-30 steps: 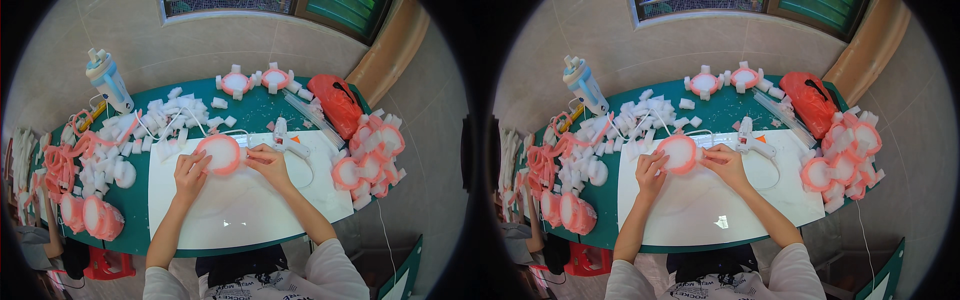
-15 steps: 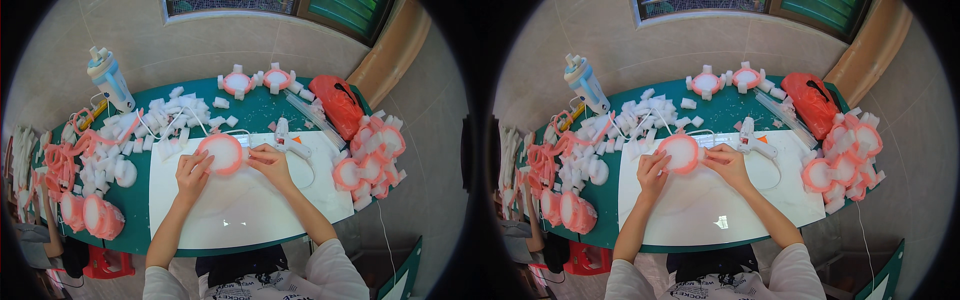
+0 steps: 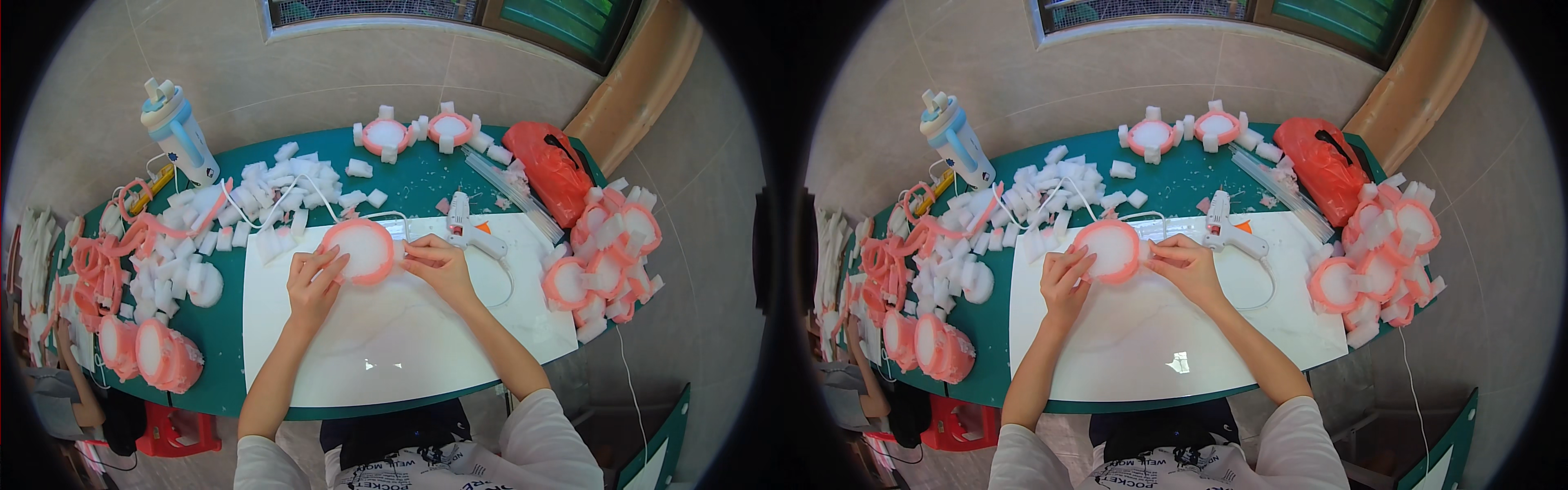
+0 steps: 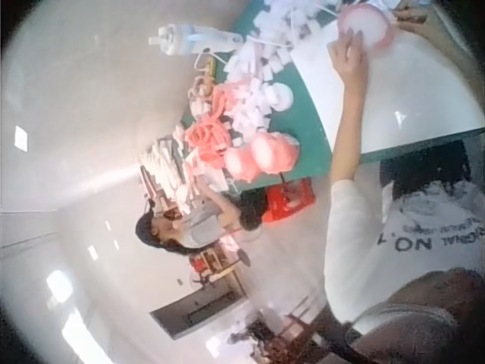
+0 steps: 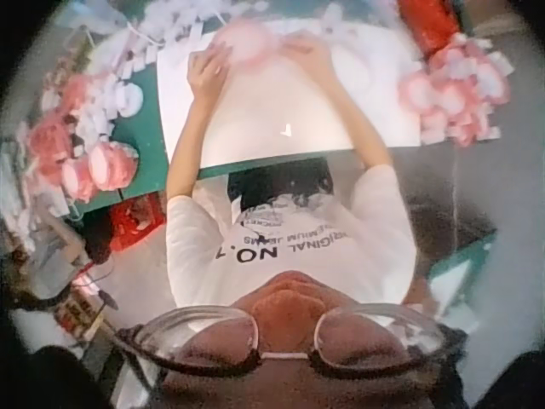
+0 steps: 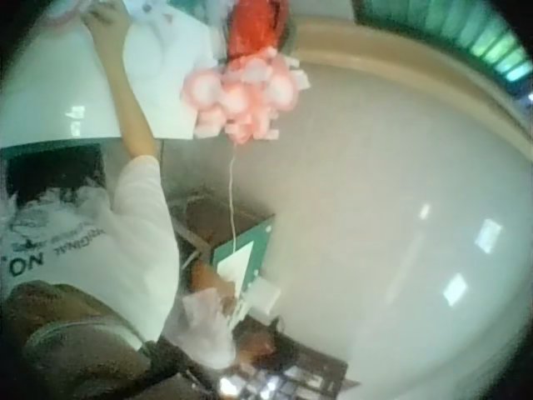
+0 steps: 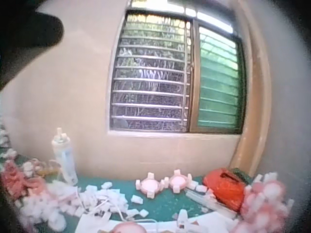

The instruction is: Assembling circular foam decorations using a hot glue gun to attach pink and white foam pieces.

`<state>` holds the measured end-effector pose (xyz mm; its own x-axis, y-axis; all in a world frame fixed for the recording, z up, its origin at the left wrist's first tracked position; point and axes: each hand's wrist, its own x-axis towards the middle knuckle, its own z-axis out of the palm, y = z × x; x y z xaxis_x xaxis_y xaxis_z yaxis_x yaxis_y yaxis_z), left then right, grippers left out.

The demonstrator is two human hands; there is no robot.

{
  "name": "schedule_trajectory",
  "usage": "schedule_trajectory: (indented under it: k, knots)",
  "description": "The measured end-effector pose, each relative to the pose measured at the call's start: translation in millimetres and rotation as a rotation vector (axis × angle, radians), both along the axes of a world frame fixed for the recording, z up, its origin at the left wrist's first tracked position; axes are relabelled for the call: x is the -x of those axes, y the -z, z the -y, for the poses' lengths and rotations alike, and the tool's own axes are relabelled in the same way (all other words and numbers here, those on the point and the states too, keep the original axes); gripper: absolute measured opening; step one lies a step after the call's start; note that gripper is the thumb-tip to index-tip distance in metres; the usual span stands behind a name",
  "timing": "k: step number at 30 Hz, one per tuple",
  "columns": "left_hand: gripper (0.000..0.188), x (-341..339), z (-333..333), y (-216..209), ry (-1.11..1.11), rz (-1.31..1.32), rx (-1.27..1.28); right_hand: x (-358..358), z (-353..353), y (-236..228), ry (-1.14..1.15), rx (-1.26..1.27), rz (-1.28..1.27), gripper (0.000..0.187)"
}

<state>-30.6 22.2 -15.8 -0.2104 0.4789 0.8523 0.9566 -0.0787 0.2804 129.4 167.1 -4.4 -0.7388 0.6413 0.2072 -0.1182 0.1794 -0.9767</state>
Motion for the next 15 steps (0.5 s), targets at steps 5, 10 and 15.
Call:
schedule_trajectory:
  k: [5,10,15]
  knots:
    - [0.042,2.1,-0.9,-2.5,0.020,0.024,0.001,1.5,1.6,-1.4,-0.017,0.078,0.008,0.027]
    - [0.043,7.0,-1.0,-5.6,0.073,0.085,0.000,1.9,1.1,5.0,-0.027,0.091,-0.008,0.026]
    - [0.045,9.1,-1.8,-5.6,0.131,0.346,0.034,2.9,1.0,3.2,-0.018,0.340,0.057,0.024]
